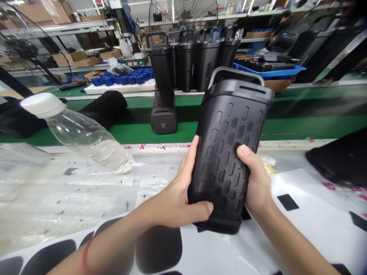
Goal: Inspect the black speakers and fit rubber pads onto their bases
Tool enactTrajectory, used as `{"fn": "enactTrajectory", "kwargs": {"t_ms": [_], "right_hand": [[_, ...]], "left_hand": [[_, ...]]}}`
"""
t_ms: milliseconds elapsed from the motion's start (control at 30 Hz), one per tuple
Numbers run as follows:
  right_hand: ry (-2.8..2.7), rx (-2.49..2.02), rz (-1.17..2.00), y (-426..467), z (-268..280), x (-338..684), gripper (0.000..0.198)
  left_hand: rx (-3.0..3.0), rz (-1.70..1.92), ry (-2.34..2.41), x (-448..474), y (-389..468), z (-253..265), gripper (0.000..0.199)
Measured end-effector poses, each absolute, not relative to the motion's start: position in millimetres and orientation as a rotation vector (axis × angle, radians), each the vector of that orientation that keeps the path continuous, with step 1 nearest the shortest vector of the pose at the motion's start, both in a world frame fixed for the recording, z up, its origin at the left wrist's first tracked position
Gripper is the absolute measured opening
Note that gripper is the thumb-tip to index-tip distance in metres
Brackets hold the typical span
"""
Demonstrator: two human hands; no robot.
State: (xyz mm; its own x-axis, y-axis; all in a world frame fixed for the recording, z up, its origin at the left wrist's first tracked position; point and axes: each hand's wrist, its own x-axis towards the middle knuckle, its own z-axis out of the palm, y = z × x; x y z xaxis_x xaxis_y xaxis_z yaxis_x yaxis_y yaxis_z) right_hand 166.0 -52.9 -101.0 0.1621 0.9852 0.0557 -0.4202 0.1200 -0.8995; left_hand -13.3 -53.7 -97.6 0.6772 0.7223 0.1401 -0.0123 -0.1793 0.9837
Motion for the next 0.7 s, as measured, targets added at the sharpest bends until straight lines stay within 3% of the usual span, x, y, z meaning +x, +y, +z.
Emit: {"fn": "enactTrajectory", "kwargs": {"t_ms": [167, 367, 533, 600, 700], "right_hand": [[-0.808, -0.896, 1.215, -50, -102, 167, 0.042], [-0.721, -0.879, 1.280, -46, -102, 172, 0.052], [-0.676, -0.815, 1.344, -48, -99, 170, 0.029], [-0.700, -0.823, 1.325, -50, -100, 168, 0.030], [-0.752, -0.854, 1.316, -49, -104, 167, 0.037]], "left_hand": [[1.660, 0.772, 0.674, -11, -54, -102, 0.101], [1.595, 0.739, 0.725, -10, -55, -100, 0.108], [1.301, 0.838, 0.537, -9, -48, -116, 0.105], [1.121, 0.811, 0.442, -7, -49, -122, 0.107], [0.977, 0.851, 0.431, -4, -55, -120, 0.093]]}}
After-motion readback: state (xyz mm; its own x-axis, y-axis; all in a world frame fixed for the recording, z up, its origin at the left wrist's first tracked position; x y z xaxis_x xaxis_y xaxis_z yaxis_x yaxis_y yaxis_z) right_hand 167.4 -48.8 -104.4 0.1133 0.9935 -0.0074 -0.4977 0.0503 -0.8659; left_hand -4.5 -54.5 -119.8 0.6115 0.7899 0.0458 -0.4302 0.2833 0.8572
